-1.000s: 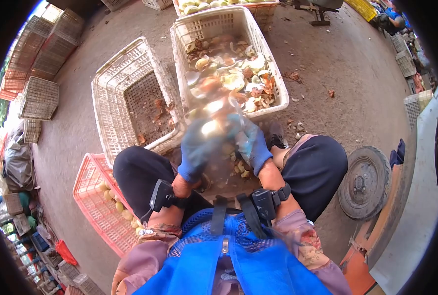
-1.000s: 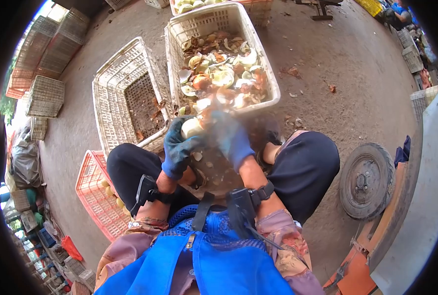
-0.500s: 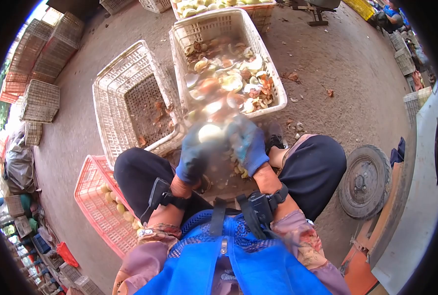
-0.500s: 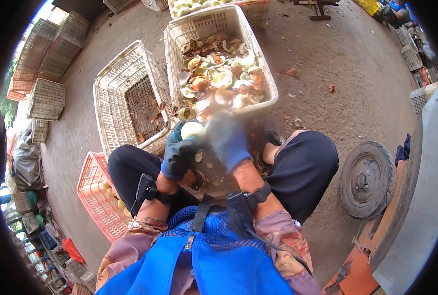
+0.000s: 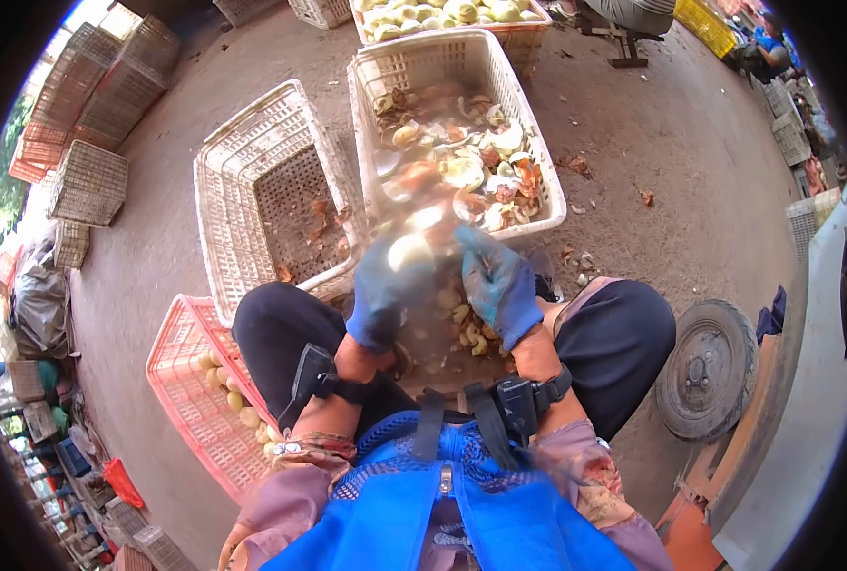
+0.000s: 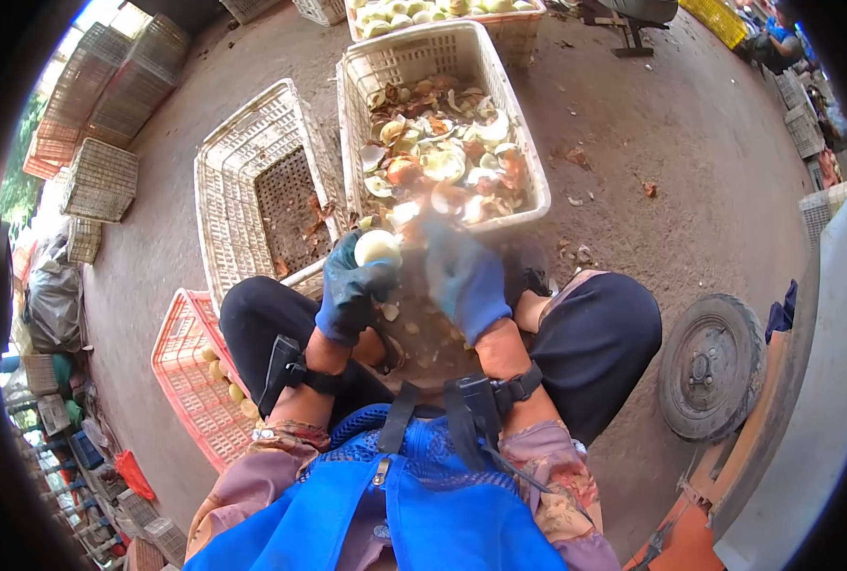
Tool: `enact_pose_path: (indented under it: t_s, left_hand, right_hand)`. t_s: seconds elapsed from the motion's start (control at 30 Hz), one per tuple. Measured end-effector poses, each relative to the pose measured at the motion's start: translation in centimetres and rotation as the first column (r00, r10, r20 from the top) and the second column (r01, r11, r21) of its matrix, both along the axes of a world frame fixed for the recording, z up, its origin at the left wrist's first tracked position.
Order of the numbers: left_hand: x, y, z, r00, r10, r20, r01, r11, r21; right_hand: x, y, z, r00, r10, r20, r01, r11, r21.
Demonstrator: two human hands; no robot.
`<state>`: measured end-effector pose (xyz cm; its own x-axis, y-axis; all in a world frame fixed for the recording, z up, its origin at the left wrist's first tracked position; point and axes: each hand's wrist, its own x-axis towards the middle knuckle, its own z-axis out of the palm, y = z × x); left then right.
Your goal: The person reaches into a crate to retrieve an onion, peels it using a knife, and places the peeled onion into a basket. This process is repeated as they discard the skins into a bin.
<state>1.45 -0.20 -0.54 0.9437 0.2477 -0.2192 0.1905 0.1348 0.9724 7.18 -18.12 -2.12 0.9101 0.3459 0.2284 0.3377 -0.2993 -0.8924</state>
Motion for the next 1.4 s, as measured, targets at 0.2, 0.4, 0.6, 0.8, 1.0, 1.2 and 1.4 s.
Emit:
enact_pose_path:
  t_s: [0.2, 0.4, 0.6, 0.8, 1.0, 1.2, 1.4]
  left_hand:
    - [0.0, -0.3, -1.1, 0.991, 0.005, 0.136, -0.059, 0.917, 0.396]
    - [-0.7, -0.4, -1.3, 0.986, -0.035, 0.161, -0.084, 0.735, 0.673]
    - [-0.7, -0.8, -1.8, 0.992, -0.035, 0.118, -0.043, 0.799, 0.600]
    - [-0.6, -1.1, -2.5, 0.976, -0.069, 0.208, -0.063, 0.820, 0.569]
    - [-0.5, -0.2, -2.1, 0.995, -0.099, 0.018, 0.100, 0.993, -0.063]
    - [1.1, 1.9, -1.9, 0.992, -0.110, 0.058, 0.112, 0.993, -0.028]
    - [-0.7, 10.6, 1.1, 0.855, 0.518, -0.042, -0.396, 0.596, -0.699]
  right_hand:
    - [-1.2, -0.3, 2.1, 0.967, 0.173, 0.187, -0.067, 0.881, -0.469]
    - [-1.7, 0.0, 3.4, 0.957, 0.280, 0.074, -0.136, 0.659, -0.740]
    - [-1.9, 0.1, 2.8, 0.968, 0.236, 0.083, -0.077, 0.595, -0.800]
    - [0.6, -2.7, -2.9, 0.958, -0.167, -0.232, 0.062, 0.914, -0.401]
    - [-0.2, -3.1, -0.9, 0.979, -0.118, -0.165, 0.094, 0.985, -0.147]
    - [-1.4, -3.9, 3.3, 0.747, -0.012, -0.664, 0.284, 0.910, 0.302]
    - [-1.2, -4.0, 1.3, 0.792, 0.010, -0.610, 0.221, 0.928, 0.302]
